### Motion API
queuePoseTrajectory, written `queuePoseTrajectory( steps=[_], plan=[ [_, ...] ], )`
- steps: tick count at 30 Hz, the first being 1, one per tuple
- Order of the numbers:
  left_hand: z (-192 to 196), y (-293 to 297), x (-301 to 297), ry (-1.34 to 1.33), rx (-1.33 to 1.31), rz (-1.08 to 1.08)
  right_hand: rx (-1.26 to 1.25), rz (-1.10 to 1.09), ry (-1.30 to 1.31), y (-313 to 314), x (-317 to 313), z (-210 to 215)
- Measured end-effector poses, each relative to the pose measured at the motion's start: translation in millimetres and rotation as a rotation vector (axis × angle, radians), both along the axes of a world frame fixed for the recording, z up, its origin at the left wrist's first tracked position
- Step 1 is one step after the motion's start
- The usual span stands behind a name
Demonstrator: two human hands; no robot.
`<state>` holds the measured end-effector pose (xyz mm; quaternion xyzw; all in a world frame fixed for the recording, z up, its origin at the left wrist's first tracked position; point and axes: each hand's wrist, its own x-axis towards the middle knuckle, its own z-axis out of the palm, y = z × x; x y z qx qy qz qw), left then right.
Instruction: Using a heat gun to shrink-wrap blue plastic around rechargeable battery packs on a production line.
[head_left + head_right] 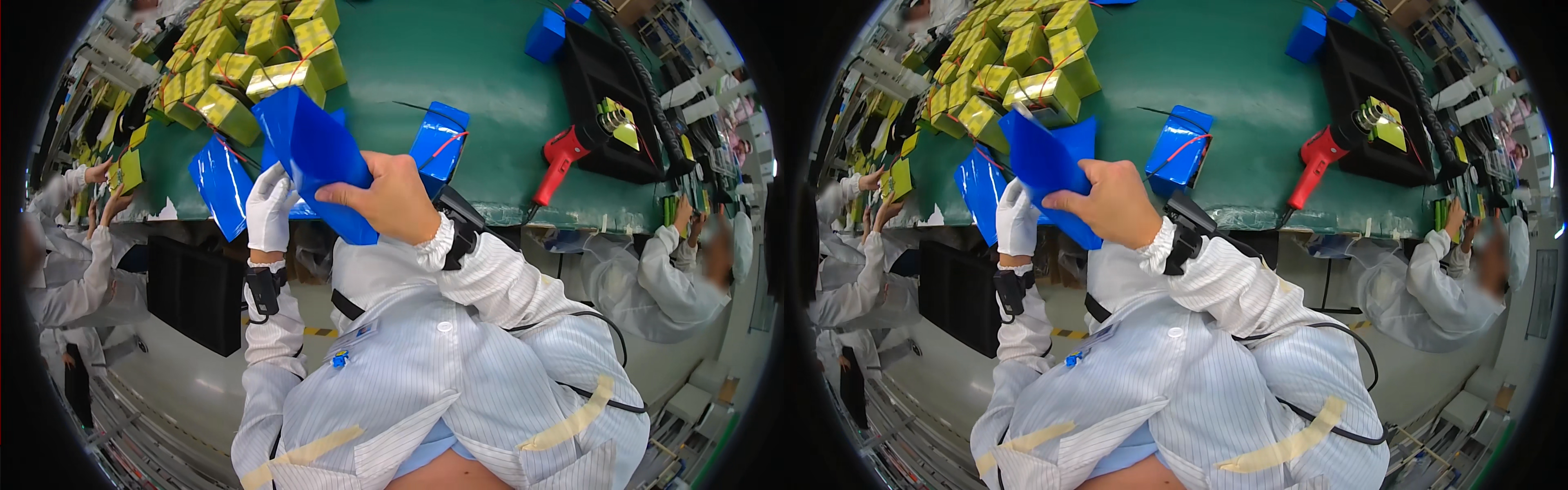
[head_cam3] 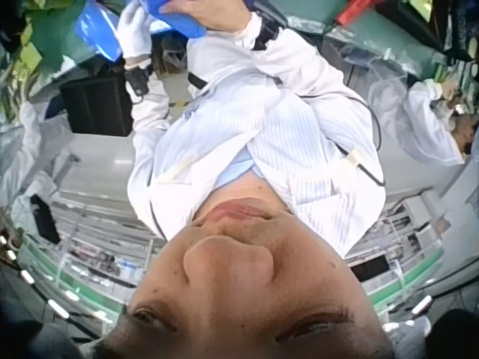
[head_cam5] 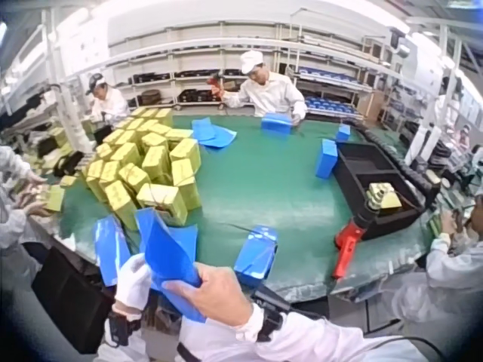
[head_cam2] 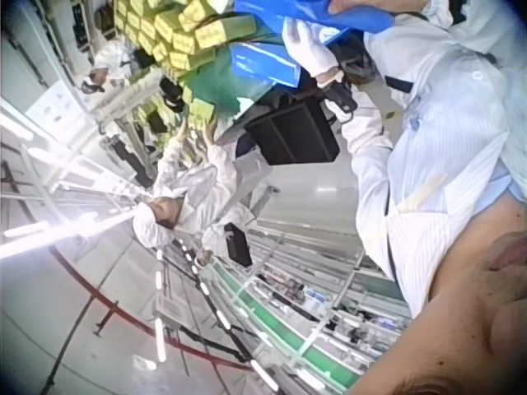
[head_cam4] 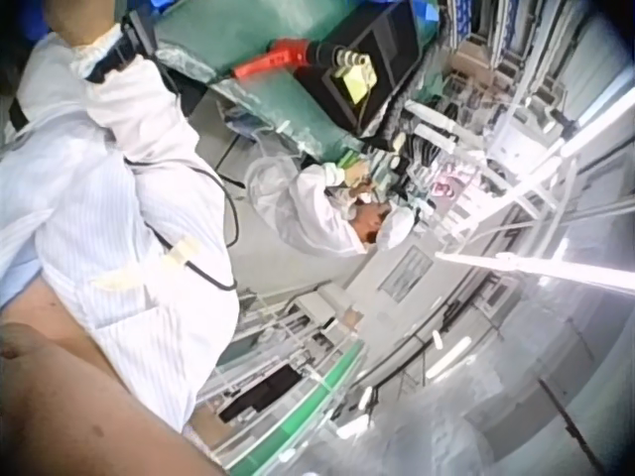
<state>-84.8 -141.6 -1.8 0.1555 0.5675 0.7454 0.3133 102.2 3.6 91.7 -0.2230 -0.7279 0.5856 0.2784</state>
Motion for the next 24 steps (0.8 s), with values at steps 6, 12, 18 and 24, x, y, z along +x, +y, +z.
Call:
queuePoseTrajectory(
  steps=[6,12,18,24],
  plan=[
    [5.4,18.6,12.6,-0.076,0.182,-0.102,-0.111,0.064,-0.028,11.9,50.6,24.4],
    [45.2,36.4,46.2,-0.211,0.270,-0.358,-0.824,0.039,0.295,36.6,86.5,1.6],
    [24.9,48.1,52.2,-0.187,0.327,-0.338,-1.159,0.052,0.465,35.7,89.7,-1.0],
    [61.7,55.7,70.8,-0.130,0.282,-0.426,-1.086,0.287,0.516,56.3,114.4,-18.3]
  ],
)
